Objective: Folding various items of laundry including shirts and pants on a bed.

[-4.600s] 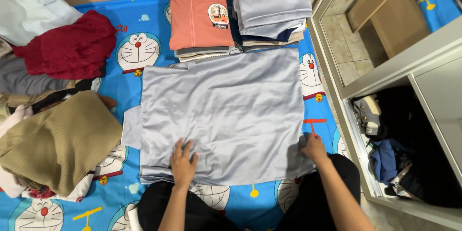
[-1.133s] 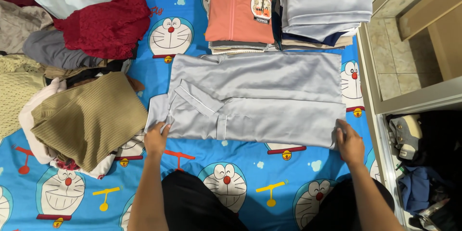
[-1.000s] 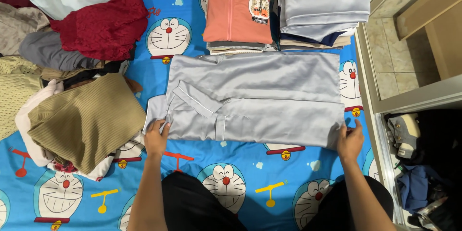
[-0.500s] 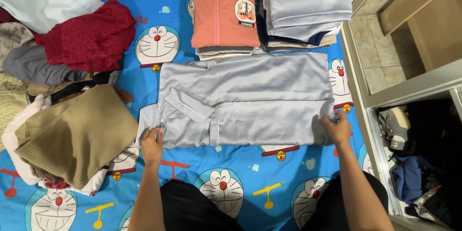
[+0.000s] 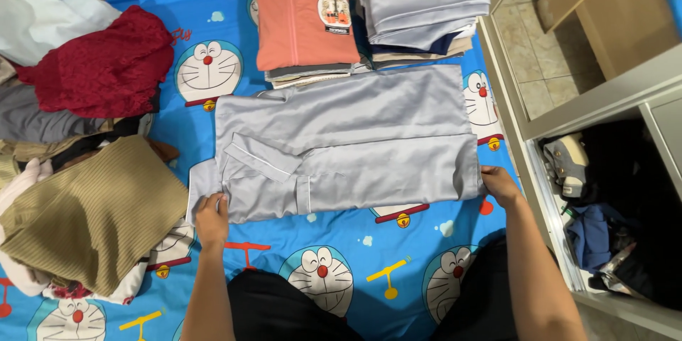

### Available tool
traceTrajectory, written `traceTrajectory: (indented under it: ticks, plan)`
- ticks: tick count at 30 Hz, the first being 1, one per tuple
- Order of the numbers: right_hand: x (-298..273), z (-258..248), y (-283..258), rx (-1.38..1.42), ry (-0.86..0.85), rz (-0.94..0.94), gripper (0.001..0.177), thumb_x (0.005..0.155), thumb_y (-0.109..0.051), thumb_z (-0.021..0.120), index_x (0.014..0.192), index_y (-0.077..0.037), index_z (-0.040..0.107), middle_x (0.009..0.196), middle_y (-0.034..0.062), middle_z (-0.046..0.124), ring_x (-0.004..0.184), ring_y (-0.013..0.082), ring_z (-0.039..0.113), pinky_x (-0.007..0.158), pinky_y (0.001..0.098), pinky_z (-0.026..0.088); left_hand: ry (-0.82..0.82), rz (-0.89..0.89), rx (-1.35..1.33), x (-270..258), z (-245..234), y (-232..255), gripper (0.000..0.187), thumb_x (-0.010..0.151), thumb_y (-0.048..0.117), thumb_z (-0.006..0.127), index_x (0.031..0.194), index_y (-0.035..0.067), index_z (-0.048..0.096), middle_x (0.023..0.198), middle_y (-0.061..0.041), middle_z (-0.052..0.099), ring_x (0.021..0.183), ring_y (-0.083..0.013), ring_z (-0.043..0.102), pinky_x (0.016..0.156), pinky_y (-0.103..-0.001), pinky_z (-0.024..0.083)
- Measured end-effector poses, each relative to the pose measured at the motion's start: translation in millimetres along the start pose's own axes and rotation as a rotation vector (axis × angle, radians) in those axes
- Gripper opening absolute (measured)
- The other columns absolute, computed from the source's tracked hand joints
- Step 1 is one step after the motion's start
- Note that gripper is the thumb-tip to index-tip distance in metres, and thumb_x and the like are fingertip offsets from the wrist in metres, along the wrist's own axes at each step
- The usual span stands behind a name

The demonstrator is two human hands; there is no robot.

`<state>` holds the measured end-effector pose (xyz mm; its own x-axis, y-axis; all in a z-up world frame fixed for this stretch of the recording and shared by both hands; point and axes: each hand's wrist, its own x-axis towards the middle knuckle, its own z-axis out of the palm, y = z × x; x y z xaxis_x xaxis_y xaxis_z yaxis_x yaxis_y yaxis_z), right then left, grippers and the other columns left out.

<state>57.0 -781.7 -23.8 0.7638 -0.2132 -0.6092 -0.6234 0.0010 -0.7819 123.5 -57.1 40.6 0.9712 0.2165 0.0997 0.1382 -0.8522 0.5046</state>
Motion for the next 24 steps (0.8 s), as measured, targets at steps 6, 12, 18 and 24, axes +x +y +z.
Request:
traceTrajectory:
  ticks: [6, 12, 18, 24]
  plan:
    - [-11.9, -2.9, -14.0, 0.031, 0.169, -0.223, 0.017, 0.09, 0.008, 0.061, 0.099, 0.0, 0.074, 0.081, 0.0048, 0.071, 0.061, 0.0118, 0.061, 0.054, 0.0282, 0.049, 0.012, 0.033, 0.114, 3.0, -0.8, -5.4, 0.016, 0.102, 0.021, 0.062, 0.11, 0.012, 0.073, 0.106, -0.017, 0.065, 0.098, -0.0406, 0.064, 0.082, -0.051, 0.052]
    - [-11.8, -10.0, -23.2, 0.01, 0.178, -0.279, 0.014, 0.1, 0.0, 0.061, 0.106, -0.001, 0.073, 0.087, 0.0053, 0.07, 0.069, 0.0115, 0.061, 0.059, 0.0283, 0.05, -0.004, 0.033, 0.126, 4.1, 3.5, -7.9, 0.016, 0.102, 0.022, 0.062, 0.109, 0.013, 0.073, 0.105, -0.016, 0.065, 0.097, -0.0405, 0.063, 0.083, -0.05, 0.052]
    - [1.5, -20.3, -17.6, 0.217, 0.062, -0.032, 0.014, 0.097, -0.009, 0.063, 0.111, -0.01, 0.063, 0.085, 0.005, 0.072, 0.069, 0.0155, 0.069, 0.062, 0.0311, 0.058, -0.015, 0.012, 0.114, 3.1, 1.5, -5.1, 0.016, 0.102, 0.023, 0.063, 0.109, 0.013, 0.073, 0.105, -0.016, 0.065, 0.097, -0.0406, 0.063, 0.083, -0.05, 0.052]
    - [15.4, -21.8, 18.0, -0.03, 0.238, -0.164, 0.015, 0.104, -0.015, 0.071, 0.114, -0.003, 0.071, 0.091, 0.011, 0.066, 0.069, 0.0178, 0.056, 0.054, 0.0337, 0.043, -0.011, 0.005, 0.105, 2.5, 3.6, -7.6, 0.018, 0.102, 0.025, 0.063, 0.109, 0.013, 0.073, 0.106, -0.015, 0.065, 0.098, -0.0401, 0.064, 0.083, -0.05, 0.053]
